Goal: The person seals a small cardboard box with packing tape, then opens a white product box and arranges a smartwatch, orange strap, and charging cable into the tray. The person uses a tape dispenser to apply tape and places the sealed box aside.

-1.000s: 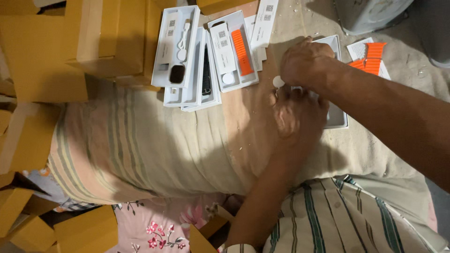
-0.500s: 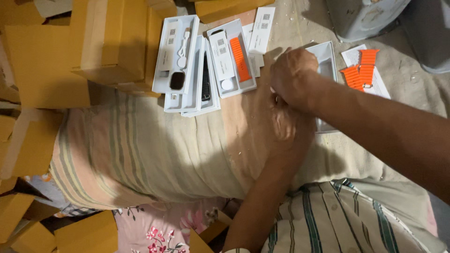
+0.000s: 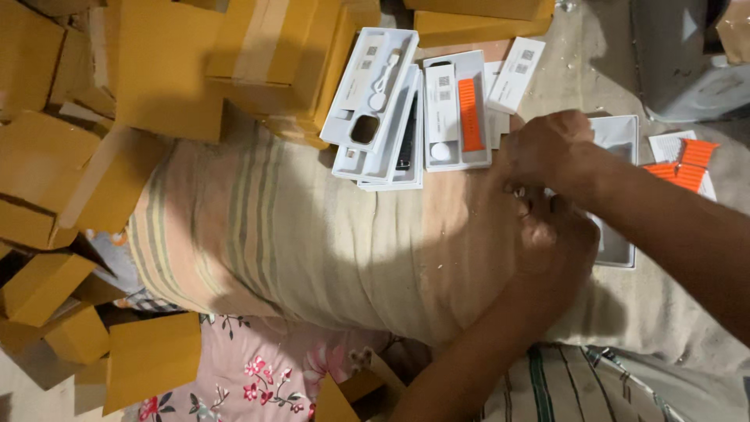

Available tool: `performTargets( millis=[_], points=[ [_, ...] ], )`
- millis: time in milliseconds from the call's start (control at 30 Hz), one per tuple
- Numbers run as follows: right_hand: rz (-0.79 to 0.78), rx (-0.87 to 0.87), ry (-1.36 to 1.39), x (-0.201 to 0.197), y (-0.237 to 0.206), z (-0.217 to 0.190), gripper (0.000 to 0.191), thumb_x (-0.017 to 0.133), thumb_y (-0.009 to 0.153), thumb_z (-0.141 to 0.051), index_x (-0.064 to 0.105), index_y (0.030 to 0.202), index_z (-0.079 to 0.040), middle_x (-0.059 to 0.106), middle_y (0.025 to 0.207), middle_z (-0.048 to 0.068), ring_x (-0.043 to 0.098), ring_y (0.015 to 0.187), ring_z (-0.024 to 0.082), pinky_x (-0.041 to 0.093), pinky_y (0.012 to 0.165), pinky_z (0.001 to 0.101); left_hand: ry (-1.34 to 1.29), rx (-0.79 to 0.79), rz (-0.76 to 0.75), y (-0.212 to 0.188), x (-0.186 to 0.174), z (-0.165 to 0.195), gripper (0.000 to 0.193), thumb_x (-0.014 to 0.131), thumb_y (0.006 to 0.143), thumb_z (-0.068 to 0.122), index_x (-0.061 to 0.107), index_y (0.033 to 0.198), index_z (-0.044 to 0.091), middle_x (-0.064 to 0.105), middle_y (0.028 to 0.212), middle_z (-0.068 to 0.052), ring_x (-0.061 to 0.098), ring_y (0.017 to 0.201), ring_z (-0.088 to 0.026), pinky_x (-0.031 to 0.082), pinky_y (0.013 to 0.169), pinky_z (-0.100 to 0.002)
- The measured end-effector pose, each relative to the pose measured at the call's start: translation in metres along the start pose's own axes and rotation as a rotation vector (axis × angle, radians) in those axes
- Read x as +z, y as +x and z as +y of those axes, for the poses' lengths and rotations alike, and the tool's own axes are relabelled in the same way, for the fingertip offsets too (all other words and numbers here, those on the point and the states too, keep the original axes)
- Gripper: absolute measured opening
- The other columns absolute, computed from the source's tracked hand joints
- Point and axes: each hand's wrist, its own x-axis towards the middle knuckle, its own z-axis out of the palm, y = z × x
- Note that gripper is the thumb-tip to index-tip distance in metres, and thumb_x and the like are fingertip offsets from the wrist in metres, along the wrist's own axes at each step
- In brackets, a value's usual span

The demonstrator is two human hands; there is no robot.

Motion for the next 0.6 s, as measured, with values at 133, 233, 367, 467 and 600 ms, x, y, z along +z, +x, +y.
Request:
performTargets(
  millis=[133,233,367,467,600],
  points=[
    [0.069,-0.054,0.141,0.021,0.008,0.004,0.031,0.081,0.075,-0.043,0.085,0.100,-0.025,0.079,0.103,0.005,0.074,0.102,0.026,0.058,0.089,0.0421,0.015,-0.004,0.013,0.004,0.009,-0.001,0.007,0.067,0.086,0.007,0.071,0.088,0.001,0.070,0.098,-0.015,0.065,0.096,-0.032,0.050,0.089,-0.046],
    [0.211,-0.163,0.162,0.027,0.019,0.014,0.038,0.089,0.063,-0.039,0.085,0.098,-0.024,0.075,0.104,0.007,0.071,0.100,0.030,0.058,0.083,0.0423,0.029,-0.007,0.031,0.005,0.011,-0.004,0.006,0.068,0.086,0.006,0.071,0.086,0.001,0.070,0.097,-0.016,0.066,0.094,-0.032,0.051,0.087,-0.045],
    [0.332,-0.019,0.671,0.015,0.014,0.043,0.033,0.079,0.079,-0.041,0.083,0.087,-0.009,0.075,0.081,0.015,0.073,0.070,0.030,0.058,0.071,0.0428,0.003,-0.027,0.003,0.002,0.005,-0.008,0.005,0.070,0.084,0.006,0.071,0.084,0.001,0.070,0.096,-0.016,0.066,0.092,-0.032,0.053,0.084,-0.045],
    [0.418,0.084,0.697,0.005,-0.017,0.079,0.037,0.080,0.079,-0.044,0.082,0.092,-0.009,0.075,0.078,0.013,0.071,0.066,0.026,0.055,0.066,0.0434,-0.016,-0.044,-0.012,0.006,-0.003,-0.009,0.005,0.071,0.084,0.006,0.071,0.083,0.001,0.070,0.095,-0.016,0.066,0.090,-0.033,0.054,0.081,-0.044],
    [0.344,0.198,0.629,0.027,-0.058,0.092,0.042,0.081,0.080,-0.050,0.085,0.089,-0.010,0.077,0.075,0.015,0.073,0.066,0.030,0.056,0.065,0.0450,-0.124,-0.131,-0.013,0.012,-0.011,-0.007,0.005,0.072,0.082,0.005,0.070,0.081,0.001,0.069,0.094,-0.016,0.067,0.088,-0.033,0.055,0.078,-0.044]
  ],
)
